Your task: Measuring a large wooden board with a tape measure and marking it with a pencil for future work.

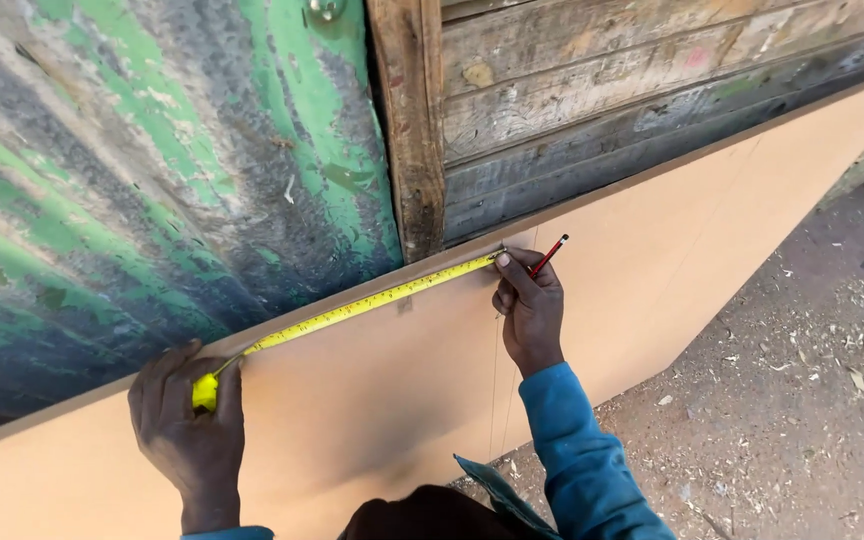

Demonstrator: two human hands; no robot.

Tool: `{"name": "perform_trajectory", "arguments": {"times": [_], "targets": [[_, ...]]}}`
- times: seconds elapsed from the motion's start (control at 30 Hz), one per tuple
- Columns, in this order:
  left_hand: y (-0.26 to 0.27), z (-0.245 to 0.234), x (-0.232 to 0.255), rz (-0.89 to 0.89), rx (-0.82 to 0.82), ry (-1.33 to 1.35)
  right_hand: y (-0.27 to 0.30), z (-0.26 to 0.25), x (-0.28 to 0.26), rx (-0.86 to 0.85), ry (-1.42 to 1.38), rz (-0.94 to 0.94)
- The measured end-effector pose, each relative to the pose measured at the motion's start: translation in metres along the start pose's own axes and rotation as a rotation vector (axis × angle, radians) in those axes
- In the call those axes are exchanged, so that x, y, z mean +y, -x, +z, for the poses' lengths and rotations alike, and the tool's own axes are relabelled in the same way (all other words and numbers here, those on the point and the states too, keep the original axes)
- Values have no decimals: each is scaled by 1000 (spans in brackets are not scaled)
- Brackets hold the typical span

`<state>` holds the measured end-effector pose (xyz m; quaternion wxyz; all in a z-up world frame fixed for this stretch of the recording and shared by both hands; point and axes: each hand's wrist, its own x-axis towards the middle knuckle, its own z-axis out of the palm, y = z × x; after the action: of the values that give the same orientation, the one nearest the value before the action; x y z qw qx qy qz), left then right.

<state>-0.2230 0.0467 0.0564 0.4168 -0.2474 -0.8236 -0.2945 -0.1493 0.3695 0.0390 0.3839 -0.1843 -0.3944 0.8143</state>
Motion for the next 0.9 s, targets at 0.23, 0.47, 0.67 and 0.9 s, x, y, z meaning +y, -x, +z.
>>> {"name": "perform_trajectory", "arguments": {"times": [0.23, 0.47, 0.67, 0.9], "targets": [[-8, -3, 2, -66, -49, 158, -4, -5, 8, 2, -41, -16], [-5, -3, -3, -146, -90, 146, -3, -6, 9, -5, -49, -20], [-4, -2, -6, -173, -116, 144, -3, -6, 9, 25, -40, -2], [-3, 0, -6, -189, -105, 142, -3, -1, 3, 19, -8, 14]]}}
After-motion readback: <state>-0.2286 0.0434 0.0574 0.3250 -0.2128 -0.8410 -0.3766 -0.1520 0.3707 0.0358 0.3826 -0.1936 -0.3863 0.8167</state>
